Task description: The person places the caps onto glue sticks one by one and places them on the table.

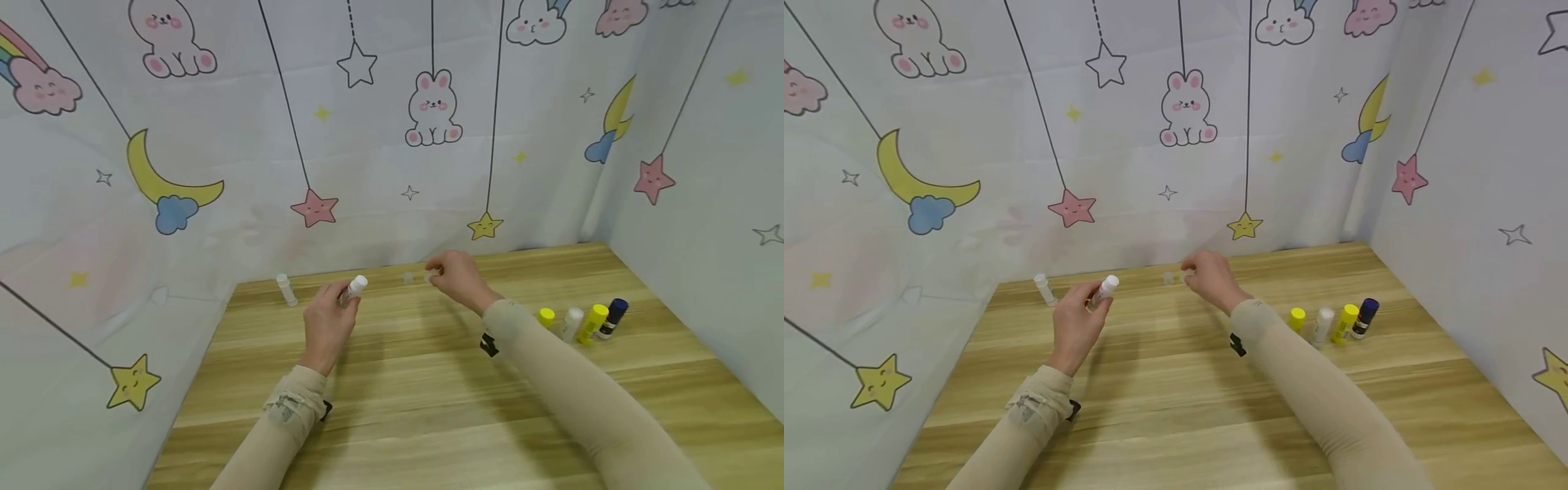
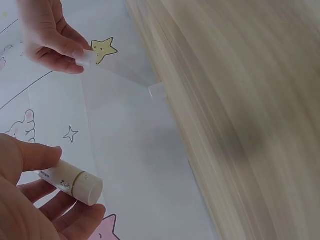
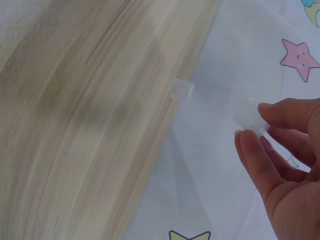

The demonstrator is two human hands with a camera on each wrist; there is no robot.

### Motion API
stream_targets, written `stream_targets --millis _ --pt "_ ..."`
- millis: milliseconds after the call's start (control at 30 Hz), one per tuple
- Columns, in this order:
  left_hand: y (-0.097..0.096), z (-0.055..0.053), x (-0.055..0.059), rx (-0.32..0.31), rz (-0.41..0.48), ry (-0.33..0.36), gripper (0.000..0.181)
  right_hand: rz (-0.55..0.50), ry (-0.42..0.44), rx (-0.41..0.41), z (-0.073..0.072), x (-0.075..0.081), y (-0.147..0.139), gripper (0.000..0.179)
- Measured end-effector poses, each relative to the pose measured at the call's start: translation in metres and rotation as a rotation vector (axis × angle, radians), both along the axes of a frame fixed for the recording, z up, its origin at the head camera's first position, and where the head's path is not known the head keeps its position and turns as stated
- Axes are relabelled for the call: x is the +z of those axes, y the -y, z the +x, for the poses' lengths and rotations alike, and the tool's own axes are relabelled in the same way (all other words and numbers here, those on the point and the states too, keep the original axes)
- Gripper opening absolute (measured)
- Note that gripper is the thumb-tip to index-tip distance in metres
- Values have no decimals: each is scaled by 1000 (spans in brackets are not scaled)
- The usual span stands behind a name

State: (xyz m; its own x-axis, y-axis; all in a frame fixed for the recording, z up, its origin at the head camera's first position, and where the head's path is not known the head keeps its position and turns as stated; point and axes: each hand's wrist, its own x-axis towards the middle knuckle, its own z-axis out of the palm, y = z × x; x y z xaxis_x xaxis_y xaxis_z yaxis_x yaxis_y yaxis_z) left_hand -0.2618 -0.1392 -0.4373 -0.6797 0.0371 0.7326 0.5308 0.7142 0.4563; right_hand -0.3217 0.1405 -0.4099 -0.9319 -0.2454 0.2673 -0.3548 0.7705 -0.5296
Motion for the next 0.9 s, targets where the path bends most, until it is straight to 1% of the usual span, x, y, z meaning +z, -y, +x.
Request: stream_targets --millis 200,333,467,733,900 --pt "-2 0 -1 8 -2 17 26 -10 -45 -4 7 6 3 20" --pt "-2 1 -2 12 -5 15 26 -26 -63 -2 13 10 5 19" --pt "-4 1 -4 9 -9 11 26 -48 -74 5 19 13 6 18" --pt "-8 2 -5 -1 -13 28 25 -95 -99 17 29 19 6 19" --pt "-11 2 -7 -9 -16 34 24 -103 -120 34 37 23 10 19"
